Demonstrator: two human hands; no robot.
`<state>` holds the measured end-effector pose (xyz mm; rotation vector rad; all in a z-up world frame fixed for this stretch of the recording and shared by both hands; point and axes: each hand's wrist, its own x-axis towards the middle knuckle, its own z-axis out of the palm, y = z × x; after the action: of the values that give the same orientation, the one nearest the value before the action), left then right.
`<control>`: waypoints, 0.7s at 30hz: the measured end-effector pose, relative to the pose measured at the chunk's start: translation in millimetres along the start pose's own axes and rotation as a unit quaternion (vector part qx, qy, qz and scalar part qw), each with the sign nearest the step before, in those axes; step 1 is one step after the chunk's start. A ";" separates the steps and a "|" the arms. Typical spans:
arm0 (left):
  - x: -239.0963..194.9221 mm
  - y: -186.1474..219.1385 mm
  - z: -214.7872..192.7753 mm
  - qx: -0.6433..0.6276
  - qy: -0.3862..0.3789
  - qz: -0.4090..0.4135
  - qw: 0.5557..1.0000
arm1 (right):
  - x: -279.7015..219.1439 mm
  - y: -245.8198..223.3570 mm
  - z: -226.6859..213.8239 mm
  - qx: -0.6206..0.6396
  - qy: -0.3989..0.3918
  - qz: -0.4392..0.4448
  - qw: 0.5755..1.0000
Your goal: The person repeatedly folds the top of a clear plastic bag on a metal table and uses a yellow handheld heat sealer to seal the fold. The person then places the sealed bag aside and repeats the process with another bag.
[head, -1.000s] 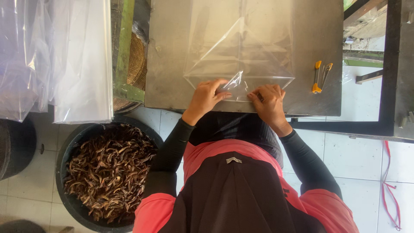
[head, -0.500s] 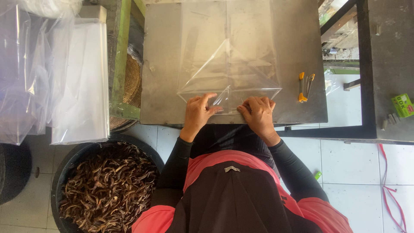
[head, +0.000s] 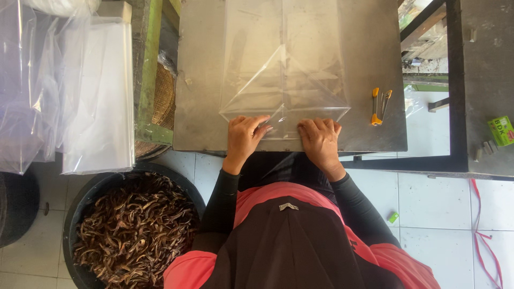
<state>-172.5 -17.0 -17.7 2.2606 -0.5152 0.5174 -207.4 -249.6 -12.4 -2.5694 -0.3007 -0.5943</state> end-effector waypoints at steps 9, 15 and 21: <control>-1.3 2.5 5.1 0.054 -0.005 0.002 0.999 | -0.7 0.0 0.7 0.014 0.008 -0.004 1.000; -5.0 -0.4 9.4 0.096 0.013 -0.025 0.995 | -1.6 -1.6 0.0 0.030 0.023 0.002 0.999; 4.4 5.9 6.7 0.116 0.031 -0.004 0.993 | 5.7 -3.2 3.3 0.019 0.056 0.005 0.998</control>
<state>-170.4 -26.6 -16.3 2.4559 -0.4321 0.6713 -202.2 -244.7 -11.2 -2.4889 -0.2573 -0.7181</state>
